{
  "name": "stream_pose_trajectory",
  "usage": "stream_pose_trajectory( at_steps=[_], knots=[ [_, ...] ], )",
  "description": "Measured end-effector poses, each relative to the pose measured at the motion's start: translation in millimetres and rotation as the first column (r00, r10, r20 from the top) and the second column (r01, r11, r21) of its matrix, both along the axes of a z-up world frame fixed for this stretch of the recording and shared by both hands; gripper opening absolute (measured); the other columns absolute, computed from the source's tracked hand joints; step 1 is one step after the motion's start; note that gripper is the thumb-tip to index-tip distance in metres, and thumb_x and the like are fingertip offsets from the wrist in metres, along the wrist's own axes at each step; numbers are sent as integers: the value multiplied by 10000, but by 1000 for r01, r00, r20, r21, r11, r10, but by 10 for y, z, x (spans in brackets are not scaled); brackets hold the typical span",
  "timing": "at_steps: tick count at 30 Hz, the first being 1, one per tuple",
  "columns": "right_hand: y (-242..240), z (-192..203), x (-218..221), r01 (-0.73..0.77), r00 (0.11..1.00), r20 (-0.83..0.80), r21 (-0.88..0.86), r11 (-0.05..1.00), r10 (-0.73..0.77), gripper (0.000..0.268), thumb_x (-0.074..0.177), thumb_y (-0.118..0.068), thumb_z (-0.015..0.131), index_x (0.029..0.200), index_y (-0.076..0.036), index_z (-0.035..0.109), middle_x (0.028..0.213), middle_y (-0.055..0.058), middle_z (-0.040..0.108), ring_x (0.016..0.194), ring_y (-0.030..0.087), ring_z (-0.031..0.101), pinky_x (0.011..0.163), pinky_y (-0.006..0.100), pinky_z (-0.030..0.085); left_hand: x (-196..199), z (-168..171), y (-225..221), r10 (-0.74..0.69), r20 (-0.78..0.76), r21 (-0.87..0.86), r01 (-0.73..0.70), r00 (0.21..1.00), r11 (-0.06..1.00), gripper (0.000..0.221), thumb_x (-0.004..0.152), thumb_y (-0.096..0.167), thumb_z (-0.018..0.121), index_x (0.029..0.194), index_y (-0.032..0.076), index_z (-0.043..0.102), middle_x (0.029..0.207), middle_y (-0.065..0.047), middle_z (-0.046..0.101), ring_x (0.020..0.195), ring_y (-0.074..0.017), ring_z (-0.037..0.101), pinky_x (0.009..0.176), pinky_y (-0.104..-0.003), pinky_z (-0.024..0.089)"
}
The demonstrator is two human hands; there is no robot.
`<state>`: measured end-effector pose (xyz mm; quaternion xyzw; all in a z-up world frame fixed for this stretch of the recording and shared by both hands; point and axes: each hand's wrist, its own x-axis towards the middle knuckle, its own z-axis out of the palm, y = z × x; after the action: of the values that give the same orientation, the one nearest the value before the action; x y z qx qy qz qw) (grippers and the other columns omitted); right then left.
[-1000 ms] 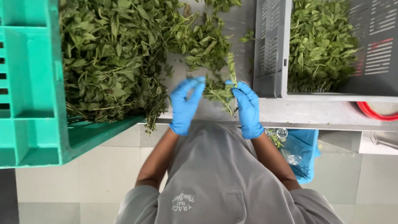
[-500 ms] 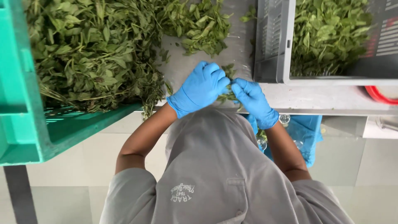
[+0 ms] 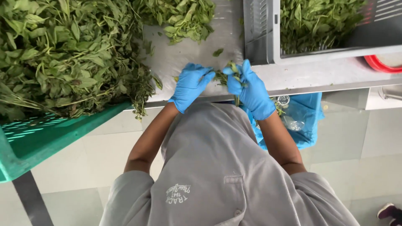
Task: The person strips green leaves from herb stems by hand at a stainless steel table, discarding stems and placing the picked leaves into gray plastic crates beside the work area, working through piles of harvested herbs one stem at a time.
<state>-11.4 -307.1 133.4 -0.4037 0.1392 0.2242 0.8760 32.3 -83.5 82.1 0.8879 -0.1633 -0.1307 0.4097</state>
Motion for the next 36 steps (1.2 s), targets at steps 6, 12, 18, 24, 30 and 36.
stream_pose_trajectory(
  at_steps=[6,12,18,24,30,36],
  knots=[
    [214,255,26,-21,991,-131,-358,934,-28,895,1019,-687,190,1391,-3,629,1169,-3,708,862,83,520,732,207,426,-71,624,-71,137,507,-237,-16,851,971,391,893,208,789,1237,56,678,1213,-123,685,1122,-324,645,974,-413,522],
    [171,12,-47,-82,995,-85,-351,933,55,821,1019,-660,226,1465,-48,543,1283,36,647,1110,141,633,942,273,534,-92,241,-256,125,-184,-563,-209,975,799,215,922,0,766,1130,51,755,980,-37,696,824,-91,682,723,-244,550],
    [-57,30,-277,-233,972,-104,-507,830,209,412,1060,-290,590,1400,-62,631,1153,111,715,906,139,663,847,288,558,-17,171,-147,138,-201,-669,-239,970,704,149,916,-32,751,1044,42,733,921,-8,705,794,-55,622,742,-220,541],
    [116,270,-246,298,829,383,-919,258,408,192,955,-2,682,1145,-23,703,1132,121,683,846,214,707,772,332,590,-56,840,-36,267,-70,-515,-265,961,815,157,957,20,719,1108,60,729,1032,-11,704,848,-116,657,809,-267,552],
    [215,564,-184,522,660,407,-853,4,631,172,926,-8,720,1093,-26,682,1063,145,651,874,360,656,748,423,541,-84,1234,-52,-218,727,222,77,652,972,508,881,362,658,1278,47,636,1315,-110,629,1339,-311,463,1104,-522,302],
    [33,802,-115,297,502,386,-917,265,774,134,871,-15,680,999,-55,673,917,142,606,809,357,619,726,427,528,-3,753,107,-527,284,-70,565,801,822,172,1035,260,642,1043,92,677,957,-107,628,971,-307,588,900,-452,474]
  ],
)
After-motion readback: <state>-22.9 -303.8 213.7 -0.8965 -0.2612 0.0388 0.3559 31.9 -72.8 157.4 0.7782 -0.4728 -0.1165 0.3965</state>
